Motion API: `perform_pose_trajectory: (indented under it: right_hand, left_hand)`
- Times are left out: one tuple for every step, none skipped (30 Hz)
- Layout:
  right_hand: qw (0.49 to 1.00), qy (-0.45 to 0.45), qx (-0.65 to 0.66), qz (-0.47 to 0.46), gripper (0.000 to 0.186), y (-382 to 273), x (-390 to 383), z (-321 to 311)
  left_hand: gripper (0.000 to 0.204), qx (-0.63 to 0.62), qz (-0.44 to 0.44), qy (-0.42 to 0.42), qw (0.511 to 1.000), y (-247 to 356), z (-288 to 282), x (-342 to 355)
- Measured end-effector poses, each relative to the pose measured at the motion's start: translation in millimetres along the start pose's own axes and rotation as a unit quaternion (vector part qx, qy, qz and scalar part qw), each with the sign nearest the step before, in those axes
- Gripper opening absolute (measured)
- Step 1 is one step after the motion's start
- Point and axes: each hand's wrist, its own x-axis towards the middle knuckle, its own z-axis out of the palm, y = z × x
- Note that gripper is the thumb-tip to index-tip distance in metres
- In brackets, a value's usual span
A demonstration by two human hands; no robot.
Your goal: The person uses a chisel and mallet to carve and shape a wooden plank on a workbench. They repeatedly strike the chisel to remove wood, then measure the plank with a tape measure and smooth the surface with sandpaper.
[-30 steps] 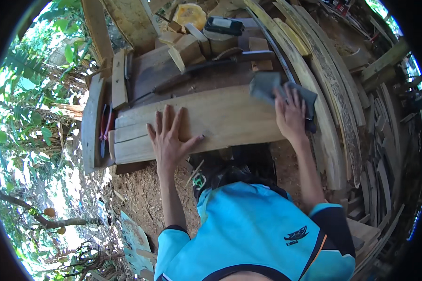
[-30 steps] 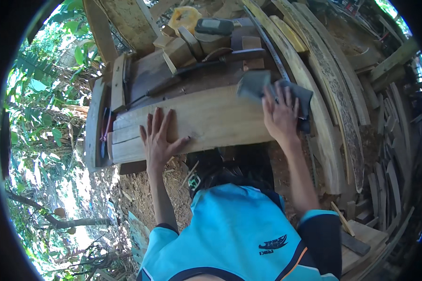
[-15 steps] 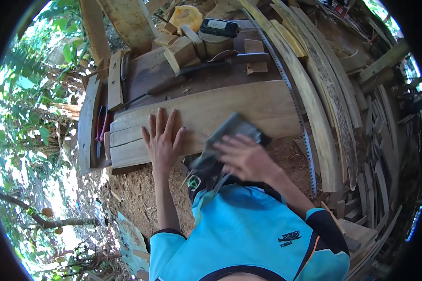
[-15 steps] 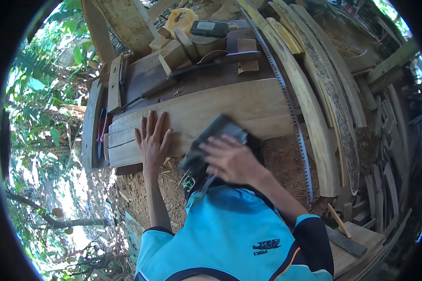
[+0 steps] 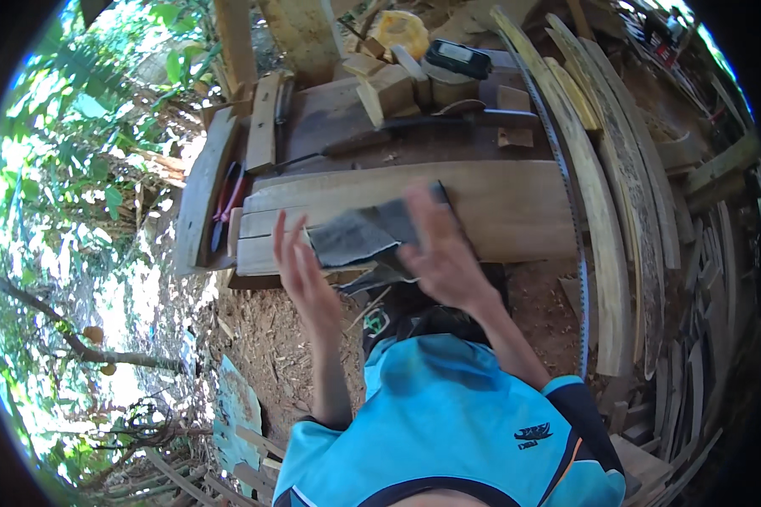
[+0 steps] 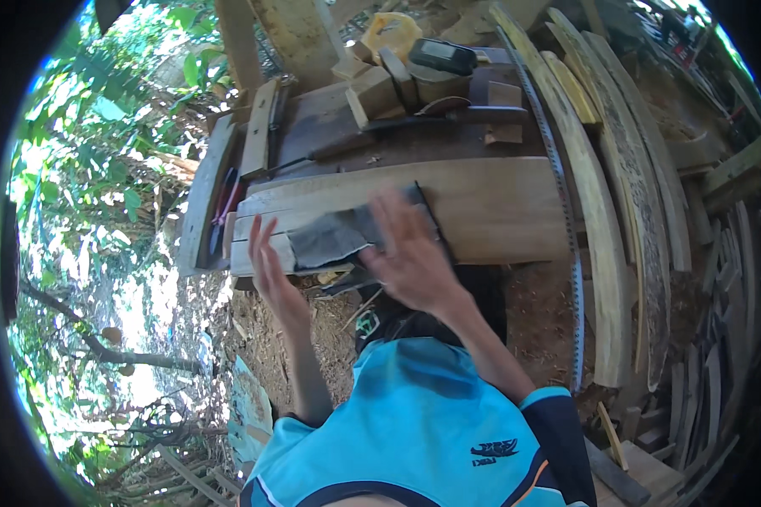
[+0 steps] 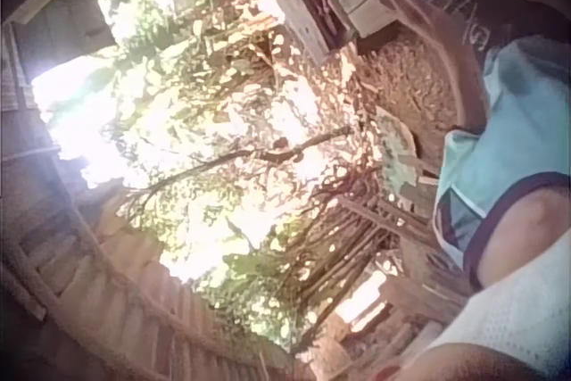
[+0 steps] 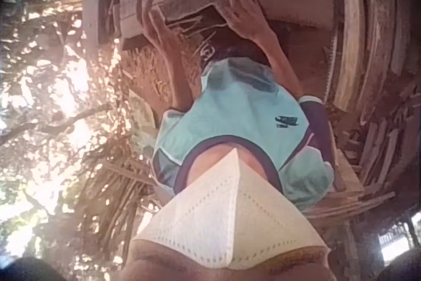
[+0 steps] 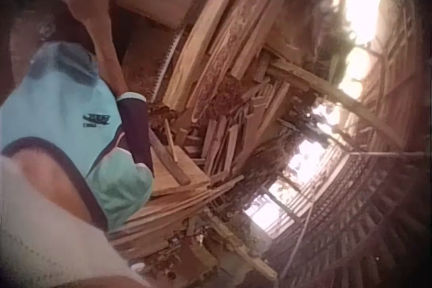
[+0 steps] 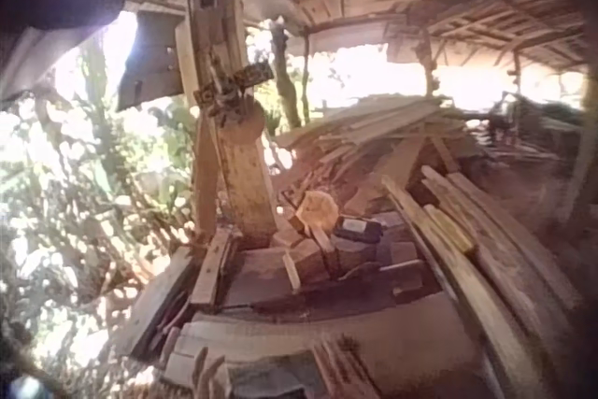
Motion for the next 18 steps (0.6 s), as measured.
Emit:
perform_pose_trajectory:
  right_hand:
    - [0.998, 0.055, 0.009, -0.007, 0.054, 15, -1, -7]
    - [0.992, 0.123, -0.002, 0.017, 0.051, 25, 1, -14]
    - [0.980, 0.191, -0.015, 0.045, 0.048, 36, 0, -23]
    - [0.978, 0.162, -0.093, 0.092, 0.047, 44, -2, -34]
    - [0.965, 0.134, -0.177, 0.138, 0.046, 53, -6, -44]
    - [0.954, 0.111, -0.234, 0.153, 0.046, 62, -11, -48]
    - [0.937, 0.091, -0.293, 0.168, 0.045, 74, -17, -48]
    - [0.914, 0.076, -0.351, 0.188, 0.045, 78, -19, -48]
    - [0.913, 0.074, -0.355, 0.188, 0.045, 79, -17, -45]
    - [0.910, 0.070, -0.363, 0.191, 0.045, 77, -18, -44]
    - [0.905, 0.066, -0.373, 0.195, 0.046, 76, -19, -45]
    - [0.901, 0.069, -0.380, 0.197, 0.046, 78, -20, -46]
    - [0.899, 0.072, -0.383, 0.197, 0.046, 81, -21, -44]
    - [0.899, 0.073, -0.385, 0.196, 0.046, 81, -21, -42]
    - [0.900, 0.070, -0.386, 0.190, 0.047, 81, -20, -39]
    - [0.899, 0.071, -0.389, 0.189, 0.047, 80, -18, -39]
    - [0.898, 0.072, -0.392, 0.189, 0.047, 78, -17, -39]
    - [0.898, 0.068, -0.389, 0.193, 0.047, 78, -17, -40]
  left_hand:
    - [0.041, 0.126, 0.064, 0.020, 0.990, 11, 6, -8]
    - [0.040, 0.157, 0.068, -0.041, 0.984, 19, 13, -14]
    - [0.040, 0.185, 0.069, -0.107, 0.974, 25, 25, -20]
    - [0.042, 0.221, 0.049, -0.161, 0.961, 30, 44, -22]
    - [0.046, 0.287, 0.067, -0.177, 0.939, 16, 66, -27]
    - [0.048, 0.338, 0.083, -0.173, 0.921, 5, 83, -30]
    - [0.050, 0.386, 0.100, -0.171, 0.901, -6, 92, -30]
    - [0.051, 0.393, 0.100, -0.173, 0.898, -14, 90, -23]
    - [0.052, 0.400, 0.099, -0.175, 0.894, -22, 80, -16]
    - [0.053, 0.403, 0.098, -0.180, 0.892, -29, 70, -10]
    - [0.053, 0.423, 0.078, -0.186, 0.883, -38, 53, 4]
    - [0.054, 0.448, 0.058, -0.190, 0.872, -47, 29, 22]
    - [0.053, 0.483, 0.027, -0.153, 0.862, -62, 4, 39]
    - [0.052, 0.517, -0.005, -0.115, 0.848, -75, -15, 50]
    - [0.051, 0.528, -0.002, -0.100, 0.843, -85, -24, 52]
    - [0.050, 0.536, 0.009, -0.089, 0.840, -84, -27, 60]
    - [0.050, 0.543, 0.020, -0.077, 0.836, -81, -28, 65]
    - [0.049, 0.505, 0.062, -0.156, 0.846, -77, -17, 57]
